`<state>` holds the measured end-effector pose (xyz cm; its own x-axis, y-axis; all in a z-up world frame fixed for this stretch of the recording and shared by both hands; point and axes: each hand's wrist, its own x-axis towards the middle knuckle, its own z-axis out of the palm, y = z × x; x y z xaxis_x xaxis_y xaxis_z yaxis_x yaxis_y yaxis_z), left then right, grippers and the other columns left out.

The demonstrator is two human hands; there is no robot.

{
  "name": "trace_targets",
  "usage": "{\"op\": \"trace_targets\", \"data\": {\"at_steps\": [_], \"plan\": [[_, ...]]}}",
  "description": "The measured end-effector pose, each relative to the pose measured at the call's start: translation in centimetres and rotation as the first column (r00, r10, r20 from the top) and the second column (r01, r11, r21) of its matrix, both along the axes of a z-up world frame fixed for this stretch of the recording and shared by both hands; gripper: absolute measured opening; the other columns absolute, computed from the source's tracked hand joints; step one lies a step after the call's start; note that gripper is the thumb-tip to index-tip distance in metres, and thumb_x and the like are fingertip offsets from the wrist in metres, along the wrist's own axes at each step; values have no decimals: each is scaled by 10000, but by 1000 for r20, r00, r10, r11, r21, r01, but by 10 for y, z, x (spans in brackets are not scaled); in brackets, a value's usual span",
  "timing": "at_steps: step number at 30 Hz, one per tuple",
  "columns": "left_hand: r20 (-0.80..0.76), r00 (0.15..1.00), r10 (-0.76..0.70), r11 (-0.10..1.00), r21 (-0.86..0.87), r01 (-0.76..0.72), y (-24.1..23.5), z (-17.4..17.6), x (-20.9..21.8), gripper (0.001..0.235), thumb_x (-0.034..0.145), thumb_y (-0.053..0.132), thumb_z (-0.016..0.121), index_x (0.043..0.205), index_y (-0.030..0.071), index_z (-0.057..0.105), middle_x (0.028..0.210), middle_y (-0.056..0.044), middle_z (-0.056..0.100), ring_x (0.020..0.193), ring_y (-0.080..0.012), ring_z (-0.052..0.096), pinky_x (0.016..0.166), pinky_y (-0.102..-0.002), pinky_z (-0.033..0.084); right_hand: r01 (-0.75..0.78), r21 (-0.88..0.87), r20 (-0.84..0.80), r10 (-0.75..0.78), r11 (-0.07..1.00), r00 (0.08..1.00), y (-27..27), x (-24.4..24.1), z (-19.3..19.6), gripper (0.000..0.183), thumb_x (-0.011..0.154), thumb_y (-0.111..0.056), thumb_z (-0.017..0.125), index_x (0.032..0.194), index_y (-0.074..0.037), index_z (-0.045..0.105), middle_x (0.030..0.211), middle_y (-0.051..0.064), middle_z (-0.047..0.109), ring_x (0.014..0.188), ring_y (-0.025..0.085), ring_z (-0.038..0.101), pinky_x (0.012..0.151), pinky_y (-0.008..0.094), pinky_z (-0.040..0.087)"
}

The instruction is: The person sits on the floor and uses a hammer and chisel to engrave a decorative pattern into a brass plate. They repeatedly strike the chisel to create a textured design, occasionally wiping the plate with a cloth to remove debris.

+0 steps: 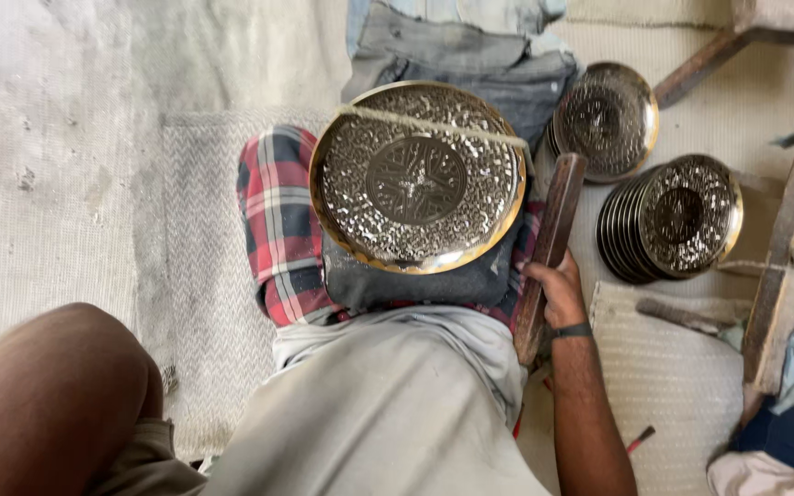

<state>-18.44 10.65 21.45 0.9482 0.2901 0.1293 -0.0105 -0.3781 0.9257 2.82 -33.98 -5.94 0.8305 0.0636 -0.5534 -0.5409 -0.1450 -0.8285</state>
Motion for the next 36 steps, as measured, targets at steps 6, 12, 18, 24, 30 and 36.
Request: {"op": "trace_targets", "data": {"at_steps": [6,12,18,24,30,36], "plan": [[1,1000,-29,999,-25,29,-4,1,9,346,1028,159,655,1338,44,553,1135,-85,606,1024,-165,605,917,-307,518,-15,45,59,12,999,998,-6,1,-11,448,753,104,676,1178,-13,592,871,64,669,680,172,635,635,323,541],[9,1000,-10,999,-44,11,-7,4,4,345,1028,156,642,1340,40,549,1137,-84,590,1024,-169,592,919,-306,507,0,-15,10,0,1000,1000,-6,3,-8,432,747,73,670,1153,-59,607,849,44,680,650,165,634,577,321,532],[33,999,-6,999,-50,8,-8,11,7,345,1029,154,630,1341,37,544,1140,-82,575,1024,-172,578,921,-305,497,-12,-9,-1,12,1000,1000,-3,1,-2,413,767,67,685,1153,-47,594,847,63,678,660,176,639,576,343,542],[17,999,-40,995,-92,42,-16,4,19,344,1029,151,617,1343,34,539,1142,-81,559,1025,-176,564,924,-304,486,-5,-1,26,5,1000,1000,-3,6,-5,435,763,92,693,1167,-36,593,874,59,686,682,172,646,613,335,551],[25,997,-68,990,-122,70,-30,-9,41,344,1029,149,604,1345,30,535,1144,-80,544,1025,-179,550,926,-303,476,8,-21,-21,-8,1000,1000,-4,6,-5,474,755,92,682,1194,-50,572,862,61,666,662,182,628,582,353,528],[44,997,-62,988,-140,68,-37,-29,54,344,1029,146,592,1346,27,530,1146,-79,528,1025,-183,536,929,-303,465,31,8,-3,-31,999,1000,-5,4,-12,531,769,58,635,1283,-57,567,960,65,731,774,174,709,655,333,578]]}}
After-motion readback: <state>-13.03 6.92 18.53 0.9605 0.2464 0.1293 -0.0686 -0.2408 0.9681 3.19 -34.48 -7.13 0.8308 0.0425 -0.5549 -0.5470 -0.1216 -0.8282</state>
